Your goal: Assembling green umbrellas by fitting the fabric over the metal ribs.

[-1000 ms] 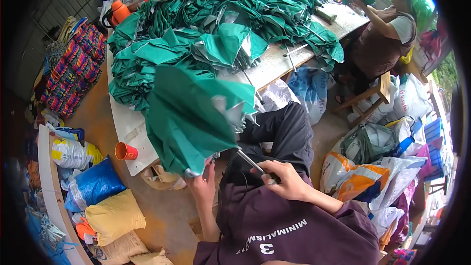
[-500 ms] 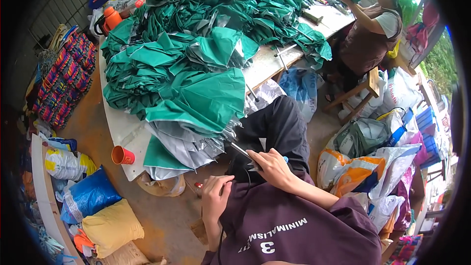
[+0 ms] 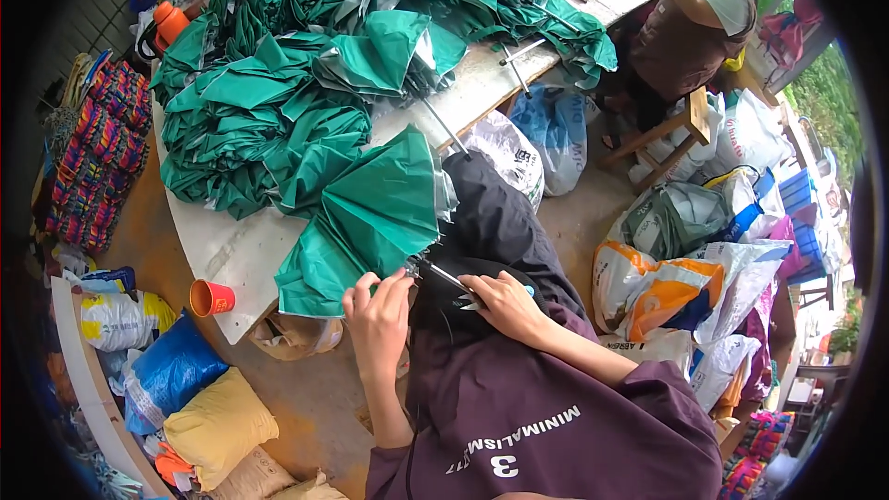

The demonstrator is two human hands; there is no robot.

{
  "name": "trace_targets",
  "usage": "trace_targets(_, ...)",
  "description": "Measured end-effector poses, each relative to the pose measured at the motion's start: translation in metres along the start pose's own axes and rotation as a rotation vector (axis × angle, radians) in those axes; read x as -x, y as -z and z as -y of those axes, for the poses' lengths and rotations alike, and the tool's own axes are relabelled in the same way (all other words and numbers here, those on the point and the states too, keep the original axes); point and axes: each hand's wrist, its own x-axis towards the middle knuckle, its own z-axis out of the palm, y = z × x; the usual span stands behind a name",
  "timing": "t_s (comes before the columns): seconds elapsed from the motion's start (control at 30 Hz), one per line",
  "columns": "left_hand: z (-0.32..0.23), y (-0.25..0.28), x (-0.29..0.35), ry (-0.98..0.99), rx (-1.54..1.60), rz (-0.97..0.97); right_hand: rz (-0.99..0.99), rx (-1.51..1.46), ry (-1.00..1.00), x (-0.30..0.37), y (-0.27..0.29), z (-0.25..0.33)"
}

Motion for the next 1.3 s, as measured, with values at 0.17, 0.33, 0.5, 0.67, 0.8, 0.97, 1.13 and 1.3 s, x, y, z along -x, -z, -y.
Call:
trace_targets(0.17, 0.021, 0.019, 0.007, 0.121, -0.226, -0.019, 0.088, -0.057, -0.065, 0.000, 0.008, -0.001)
trace_targets(0.33, 0.036, 0.030, 0.017, 0.165, -0.243, -0.057, 0.123, -0.345, -0.132, -0.019, 0.016, -0.007)
trace_targets(0.5, 0.039, 0.028, 0.024, 0.153, -0.178, -0.062, 0.119, -0.801, -0.146, -0.080, 0.044, 0.006)
trace_targets(0.67, 0.032, 0.028, 0.026, 0.110, -0.010, -0.139, 0.371, -1.114, -0.004, -0.131, 0.043, 0.017)
trace_targets(0.8, 0.011, 0.027, 0.016, 0.050, -0.005, -0.193, 0.468, -1.037, 0.112, -0.152, 0.049, 0.023)
trace_targets(0.97, -0.005, 0.012, -0.007, -0.032, -0.243, -0.067, 0.576, -0.939, 0.205, -0.158, 0.036, 0.027)
trace_targets(1.13, 0.011, 0.010, -0.002, 0.004, -0.230, -0.086, 0.425, -0.998, 0.240, -0.144, 0.027, 0.023)
trace_targets(1.3, 0.013, 0.006, 0.009, 0.127, -0.111, -0.152, 0.464, -0.968, 0.039, -0.105, 0.034, 0.015)
